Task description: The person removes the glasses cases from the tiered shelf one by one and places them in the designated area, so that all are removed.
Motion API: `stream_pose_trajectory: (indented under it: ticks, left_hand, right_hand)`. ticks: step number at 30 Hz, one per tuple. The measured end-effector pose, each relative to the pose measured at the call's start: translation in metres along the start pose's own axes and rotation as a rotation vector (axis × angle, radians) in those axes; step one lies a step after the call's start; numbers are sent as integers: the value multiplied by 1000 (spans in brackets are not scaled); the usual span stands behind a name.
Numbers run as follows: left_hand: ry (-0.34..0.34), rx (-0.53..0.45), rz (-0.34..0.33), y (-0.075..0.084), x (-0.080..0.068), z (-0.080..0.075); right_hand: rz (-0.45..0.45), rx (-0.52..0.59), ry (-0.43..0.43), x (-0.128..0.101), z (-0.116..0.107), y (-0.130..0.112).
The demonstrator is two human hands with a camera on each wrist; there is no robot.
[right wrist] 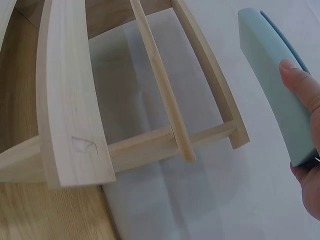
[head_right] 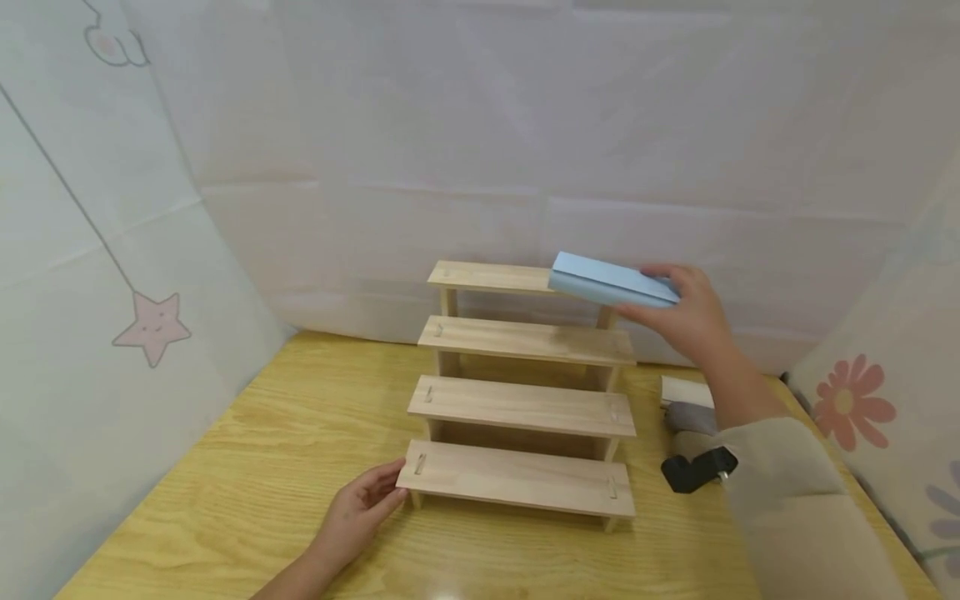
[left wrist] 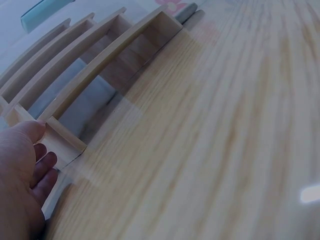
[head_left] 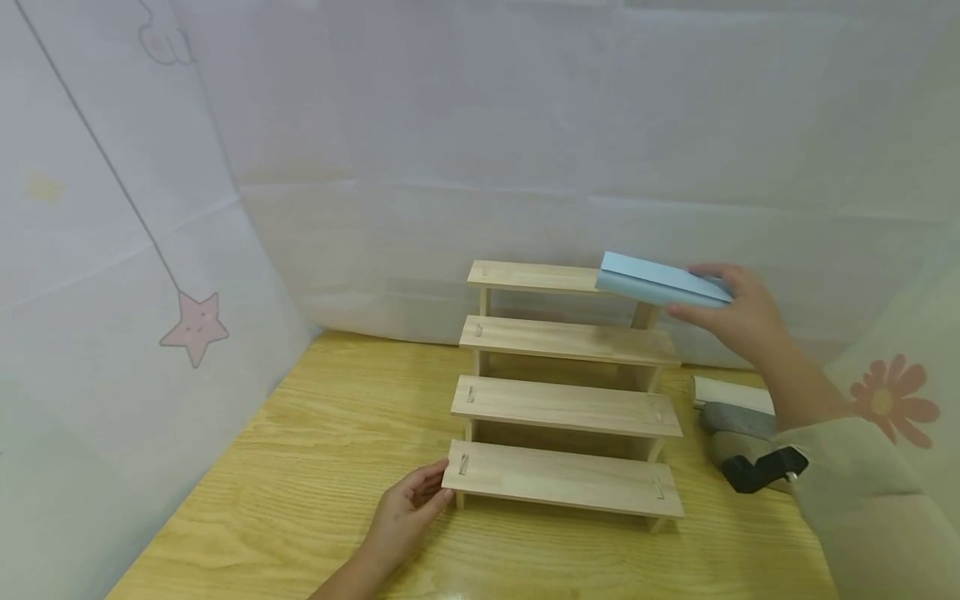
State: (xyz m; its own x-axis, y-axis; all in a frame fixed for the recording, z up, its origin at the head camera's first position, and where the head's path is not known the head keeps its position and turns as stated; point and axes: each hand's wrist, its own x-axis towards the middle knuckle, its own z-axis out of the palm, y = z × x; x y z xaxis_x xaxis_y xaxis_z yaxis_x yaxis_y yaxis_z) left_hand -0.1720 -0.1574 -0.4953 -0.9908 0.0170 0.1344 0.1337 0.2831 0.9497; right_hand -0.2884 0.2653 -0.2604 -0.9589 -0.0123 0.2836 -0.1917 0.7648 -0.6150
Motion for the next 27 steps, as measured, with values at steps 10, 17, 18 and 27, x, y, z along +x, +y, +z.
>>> stream_pose_trajectory:
  ticks: [10,17,18,27]
  left_hand:
    - [-11,-2,-8,1,0,-1]
    - [-19,-13,-12,2,0,-1]
    - [-19,-14,-11,2,0,-1]
    - [-15,-1,-6,0,0,0]
  right_hand:
    - [19,-24,18,-13,-11,20]
    - [4,-39,62,-24,-21,34]
    - [-2,-38,69,-25,-23,36]
    - [26,-52,85,-36,-33,52]
